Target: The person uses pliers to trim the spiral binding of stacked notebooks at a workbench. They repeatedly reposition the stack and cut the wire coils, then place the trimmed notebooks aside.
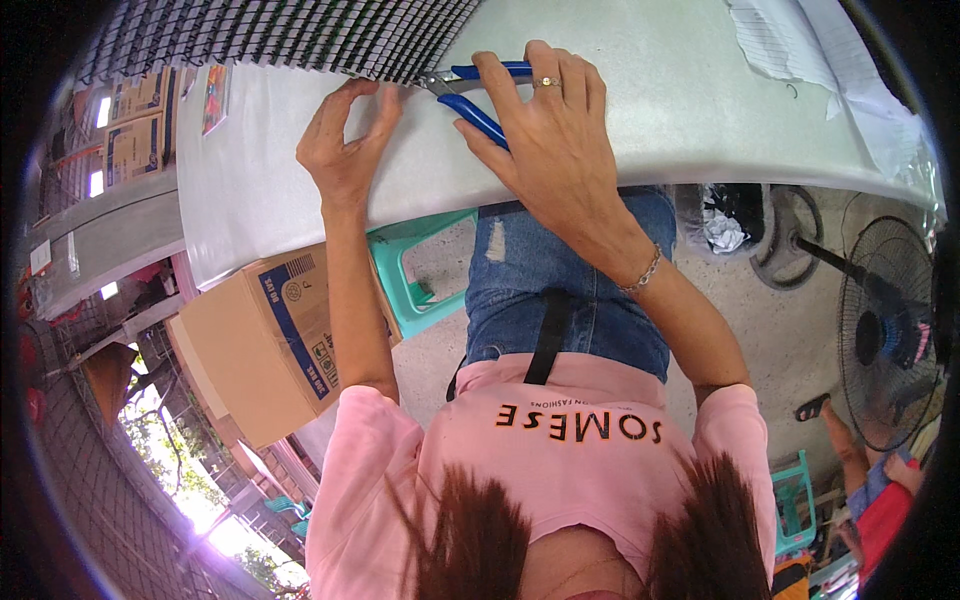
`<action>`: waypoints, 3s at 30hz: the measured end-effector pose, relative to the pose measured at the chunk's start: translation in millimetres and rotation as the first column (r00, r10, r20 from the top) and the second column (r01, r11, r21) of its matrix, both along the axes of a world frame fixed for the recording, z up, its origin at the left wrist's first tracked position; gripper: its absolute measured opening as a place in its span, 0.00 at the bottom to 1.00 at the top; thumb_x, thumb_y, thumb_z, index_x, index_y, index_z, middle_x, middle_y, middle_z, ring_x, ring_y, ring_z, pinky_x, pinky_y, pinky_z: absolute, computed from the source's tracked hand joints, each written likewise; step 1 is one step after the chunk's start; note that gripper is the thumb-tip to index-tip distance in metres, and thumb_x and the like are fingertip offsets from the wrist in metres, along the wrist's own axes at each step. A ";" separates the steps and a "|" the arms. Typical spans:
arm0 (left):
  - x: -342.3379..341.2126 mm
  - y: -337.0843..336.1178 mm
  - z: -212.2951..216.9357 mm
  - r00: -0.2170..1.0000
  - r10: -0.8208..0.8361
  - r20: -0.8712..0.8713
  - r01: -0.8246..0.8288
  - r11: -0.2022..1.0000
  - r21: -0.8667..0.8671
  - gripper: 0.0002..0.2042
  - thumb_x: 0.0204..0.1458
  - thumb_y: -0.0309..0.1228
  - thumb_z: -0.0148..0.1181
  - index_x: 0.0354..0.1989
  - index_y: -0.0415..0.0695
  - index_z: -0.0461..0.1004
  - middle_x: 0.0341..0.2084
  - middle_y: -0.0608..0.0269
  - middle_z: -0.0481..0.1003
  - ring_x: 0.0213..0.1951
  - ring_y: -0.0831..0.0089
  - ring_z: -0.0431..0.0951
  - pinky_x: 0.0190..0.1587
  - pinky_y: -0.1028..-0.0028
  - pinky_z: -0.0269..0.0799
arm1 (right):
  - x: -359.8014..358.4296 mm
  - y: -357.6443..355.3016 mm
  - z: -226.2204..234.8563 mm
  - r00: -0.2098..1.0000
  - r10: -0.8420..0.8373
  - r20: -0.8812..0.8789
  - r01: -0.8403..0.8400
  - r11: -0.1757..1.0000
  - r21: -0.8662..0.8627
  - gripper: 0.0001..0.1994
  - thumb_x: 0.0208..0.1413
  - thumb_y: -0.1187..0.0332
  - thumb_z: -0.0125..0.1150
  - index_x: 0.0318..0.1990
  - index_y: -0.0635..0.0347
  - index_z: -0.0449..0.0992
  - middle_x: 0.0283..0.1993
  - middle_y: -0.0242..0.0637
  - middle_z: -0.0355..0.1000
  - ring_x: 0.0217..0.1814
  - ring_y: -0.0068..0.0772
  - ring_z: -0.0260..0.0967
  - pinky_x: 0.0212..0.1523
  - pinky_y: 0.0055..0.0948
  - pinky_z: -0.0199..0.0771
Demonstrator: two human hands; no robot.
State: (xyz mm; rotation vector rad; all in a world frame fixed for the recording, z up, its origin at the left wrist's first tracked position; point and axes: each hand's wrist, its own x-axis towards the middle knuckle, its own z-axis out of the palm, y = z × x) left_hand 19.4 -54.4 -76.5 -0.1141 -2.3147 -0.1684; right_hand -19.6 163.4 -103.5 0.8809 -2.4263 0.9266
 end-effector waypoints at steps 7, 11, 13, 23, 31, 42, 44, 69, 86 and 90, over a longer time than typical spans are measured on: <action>-3.0 0.4 0.0 1.000 0.019 0.018 -0.020 0.999 0.045 0.15 0.42 0.31 0.79 0.34 0.41 0.80 0.31 0.60 0.83 0.32 0.71 0.83 0.34 0.75 0.77 | 0.3 -0.1 2.7 1.000 -0.016 -0.006 0.016 1.000 0.024 0.28 0.58 0.51 0.65 0.62 0.56 0.70 0.57 0.53 0.63 0.61 0.52 0.59 0.63 0.50 0.58; -4.4 -1.6 -5.9 1.000 0.022 0.006 -0.022 0.995 0.098 0.14 0.42 0.31 0.79 0.34 0.41 0.80 0.30 0.61 0.83 0.31 0.71 0.83 0.34 0.75 0.77 | 0.0 -3.4 1.1 0.999 -0.017 -0.028 0.016 1.000 -0.001 0.27 0.56 0.51 0.66 0.58 0.56 0.71 0.55 0.50 0.64 0.60 0.49 0.60 0.63 0.50 0.58; -3.9 3.7 -4.1 0.998 0.046 0.045 -0.052 0.990 0.132 0.13 0.44 0.28 0.78 0.34 0.38 0.80 0.31 0.58 0.83 0.34 0.72 0.83 0.40 0.74 0.79 | -1.0 -4.3 -0.5 0.999 -0.020 -0.050 0.019 1.000 -0.016 0.27 0.55 0.52 0.66 0.57 0.56 0.72 0.53 0.48 0.64 0.59 0.48 0.60 0.64 0.50 0.58; -0.2 1.6 -4.9 0.995 0.025 0.098 -0.045 0.977 0.210 0.09 0.48 0.24 0.74 0.36 0.36 0.81 0.33 0.57 0.83 0.37 0.73 0.83 0.45 0.74 0.79 | 1.4 -4.9 1.4 0.999 -0.030 -0.023 0.030 0.999 -0.035 0.26 0.55 0.51 0.66 0.57 0.54 0.72 0.54 0.47 0.65 0.59 0.45 0.61 0.61 0.47 0.60; 1.3 1.5 -4.9 0.994 0.023 0.107 -0.047 0.972 0.229 0.08 0.50 0.23 0.72 0.37 0.35 0.80 0.33 0.56 0.83 0.38 0.73 0.83 0.45 0.74 0.79 | 1.1 -7.0 0.9 0.998 -0.035 -0.048 0.034 0.999 -0.022 0.25 0.56 0.51 0.66 0.57 0.53 0.72 0.53 0.45 0.65 0.57 0.44 0.62 0.61 0.46 0.61; -1.1 1.4 -7.0 0.998 -0.012 0.058 -0.003 0.969 0.245 0.09 0.49 0.27 0.74 0.36 0.40 0.80 0.34 0.61 0.83 0.36 0.69 0.84 0.40 0.74 0.77 | 1.0 -8.1 2.6 1.000 0.012 0.005 -0.012 0.999 -0.053 0.23 0.57 0.53 0.66 0.56 0.53 0.74 0.49 0.39 0.70 0.55 0.39 0.65 0.60 0.43 0.62; -1.6 0.9 -7.0 0.998 -0.015 0.054 0.002 0.970 0.242 0.09 0.49 0.27 0.74 0.36 0.41 0.81 0.34 0.61 0.83 0.36 0.69 0.84 0.40 0.73 0.77 | 0.4 -7.6 5.2 1.000 0.020 0.024 -0.018 0.998 -0.059 0.22 0.57 0.54 0.66 0.55 0.53 0.75 0.48 0.38 0.71 0.54 0.38 0.66 0.59 0.40 0.63; -10.6 -75.1 -49.7 0.978 -0.184 0.095 0.107 0.841 0.531 0.20 0.64 0.39 0.59 0.51 0.31 0.76 0.48 0.49 0.77 0.50 0.57 0.76 0.57 0.60 0.71 | -120.0 70.1 3.8 0.995 -0.086 0.059 0.077 0.988 0.137 0.34 0.47 0.47 0.71 0.57 0.61 0.76 0.60 0.57 0.66 0.70 0.59 0.56 0.70 0.63 0.52; -18.8 -34.3 -19.4 0.955 -0.149 0.257 -0.001 0.864 0.504 0.35 0.64 0.37 0.56 0.72 0.32 0.48 0.61 0.31 0.65 0.62 0.45 0.69 0.64 0.54 0.64 | -188.7 -78.0 -29.5 0.835 0.229 0.501 0.167 0.760 -0.627 0.20 0.68 0.58 0.49 0.38 0.71 0.77 0.42 0.53 0.76 0.51 0.53 0.72 0.53 0.48 0.69; -1.9 -31.4 4.6 0.894 -0.194 0.404 -0.039 0.865 0.500 0.42 0.63 0.40 0.58 0.75 0.33 0.38 0.65 0.26 0.59 0.67 0.42 0.63 0.68 0.53 0.60 | -162.8 -79.8 -36.3 0.932 0.162 0.324 0.051 0.826 -0.561 0.12 0.62 0.65 0.56 0.37 0.68 0.78 0.42 0.53 0.74 0.48 0.52 0.71 0.54 0.47 0.69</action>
